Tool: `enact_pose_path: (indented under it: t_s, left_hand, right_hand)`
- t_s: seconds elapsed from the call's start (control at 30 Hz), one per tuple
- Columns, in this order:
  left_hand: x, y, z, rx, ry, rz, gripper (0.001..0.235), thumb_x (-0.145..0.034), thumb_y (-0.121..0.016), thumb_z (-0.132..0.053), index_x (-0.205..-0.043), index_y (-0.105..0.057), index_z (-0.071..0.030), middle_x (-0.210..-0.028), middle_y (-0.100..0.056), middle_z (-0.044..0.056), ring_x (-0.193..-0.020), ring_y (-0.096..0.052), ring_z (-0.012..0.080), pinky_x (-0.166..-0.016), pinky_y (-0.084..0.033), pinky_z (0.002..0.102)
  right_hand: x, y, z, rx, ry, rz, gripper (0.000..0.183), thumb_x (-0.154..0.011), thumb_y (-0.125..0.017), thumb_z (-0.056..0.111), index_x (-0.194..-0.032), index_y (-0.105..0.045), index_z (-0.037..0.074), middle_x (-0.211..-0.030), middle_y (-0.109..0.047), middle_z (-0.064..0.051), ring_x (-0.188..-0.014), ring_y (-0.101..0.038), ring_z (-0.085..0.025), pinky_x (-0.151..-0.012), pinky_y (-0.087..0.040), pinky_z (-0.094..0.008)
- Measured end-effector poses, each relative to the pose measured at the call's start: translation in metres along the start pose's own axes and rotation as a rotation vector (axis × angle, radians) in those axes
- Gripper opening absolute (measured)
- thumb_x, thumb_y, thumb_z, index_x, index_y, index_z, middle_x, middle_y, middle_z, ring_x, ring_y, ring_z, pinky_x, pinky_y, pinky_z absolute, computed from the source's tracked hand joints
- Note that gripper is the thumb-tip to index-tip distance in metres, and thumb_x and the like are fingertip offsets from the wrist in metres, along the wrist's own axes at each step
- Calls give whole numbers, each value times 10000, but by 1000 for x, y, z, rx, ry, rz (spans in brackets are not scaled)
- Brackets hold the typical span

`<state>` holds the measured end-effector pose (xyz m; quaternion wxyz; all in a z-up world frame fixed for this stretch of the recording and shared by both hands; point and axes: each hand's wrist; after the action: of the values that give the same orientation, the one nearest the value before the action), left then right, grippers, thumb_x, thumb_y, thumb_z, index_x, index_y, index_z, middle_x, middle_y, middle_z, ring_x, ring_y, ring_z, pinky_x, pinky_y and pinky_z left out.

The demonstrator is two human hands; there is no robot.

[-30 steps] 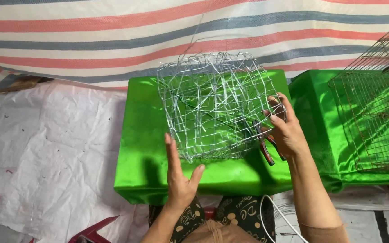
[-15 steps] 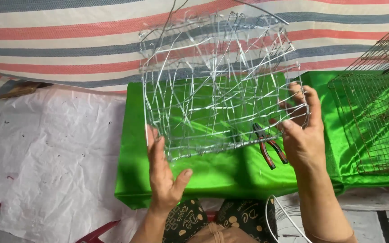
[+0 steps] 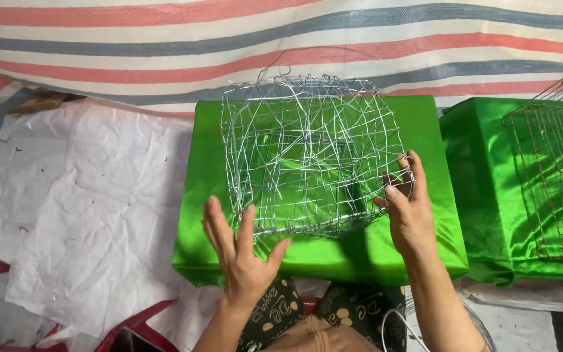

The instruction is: Assembling a wire mesh cage using pliers to cut and bend wire components.

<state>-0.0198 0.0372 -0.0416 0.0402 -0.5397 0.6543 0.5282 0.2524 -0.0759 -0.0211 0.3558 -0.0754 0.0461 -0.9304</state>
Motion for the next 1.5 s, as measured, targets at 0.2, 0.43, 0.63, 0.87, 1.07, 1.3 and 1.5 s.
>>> enact_pose_path:
  t_s: [0.2, 0.43, 0.63, 0.87, 1.07, 1.3, 1.5]
  left_hand:
    - [-34, -6, -20, -158, -330, -168, 462, -904, -599, -692, -925, -677, -238, -1064, -631, 24, -1113, -526, 248, -1180, -129, 652]
    - [-33, -18, -18, -79, -344, -160, 372, -894, -703, -546, -908, -650, -179, -1022, -611, 49, -1094, -480, 272, -1112, -330, 611]
    - [-28, -17, -14, -73, -343, -155, 338, -894, -722, -523, -939, -665, -193, -1036, -622, 39, -1100, -489, 268, -1119, -319, 600]
    - [-28, -13, -14, -33, -331, -134, 259, -878, -797, -418, -972, -685, -203, -1051, -639, 29, -1115, -495, 270, -1149, -295, 576]
    - [-28, -11, -15, -7, -327, -120, 254, -860, -828, -373, -981, -690, -197, -1070, -645, 26, -1124, -496, 267, -1156, -275, 567]
    - [-24, -17, -9, 6, -329, -135, 260, -851, -814, -363, -994, -685, -189, -1085, -645, 35, -1118, -487, 255, -1092, -321, 516]
    - [-24, -14, -11, 13, -321, -130, 212, -894, -751, -370, -997, -698, -192, -1093, -647, 35, -1127, -490, 254, -1082, -336, 518]
  right_hand:
    - [26, 2, -29, 545, 553, -191, 748, -979, -589, 480, -1579, -274, 165, -1679, -179, -194, -1444, -376, -388, -1119, -461, -498]
    - [51, -5, -50, 759, 972, -149, 285, -904, -739, 337, -1151, -707, 199, -1621, -243, -124, -1508, -261, -310, -1259, -253, -517]
    - [52, -19, -43, 951, 1082, -218, 309, -914, -791, 313, -1209, -703, 345, -1580, -309, -140, -1452, -247, -319, -1278, -176, -566]
    - [55, -40, -26, 995, 1159, -177, 361, -945, -800, 177, -1248, -682, 333, -1473, -371, -114, -1335, -329, -298, -1252, -253, -629]
    - [58, -43, -31, 1035, 1098, -144, 295, -930, -770, 124, -1190, -714, 251, -1517, -394, -147, -1337, -424, -335, -1284, -161, -613]
    - [56, -44, -36, 1023, 1120, -155, 321, -933, -768, 87, -1211, -703, 234, -1462, -461, -158, -1325, -451, -338, -1274, -190, -586]
    - [61, -53, -20, 1122, 1101, -231, 246, -916, -769, 123, -1109, -699, 258, -1444, -477, -135, -1238, -515, -313, -1121, -336, -541]
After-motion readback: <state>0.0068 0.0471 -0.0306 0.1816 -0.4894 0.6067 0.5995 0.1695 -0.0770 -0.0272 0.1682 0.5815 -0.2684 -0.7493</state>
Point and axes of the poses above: each hand's wrist, its own x-axis away from the middle knuckle, its own y-axis out of the back of the hand, z = x × y
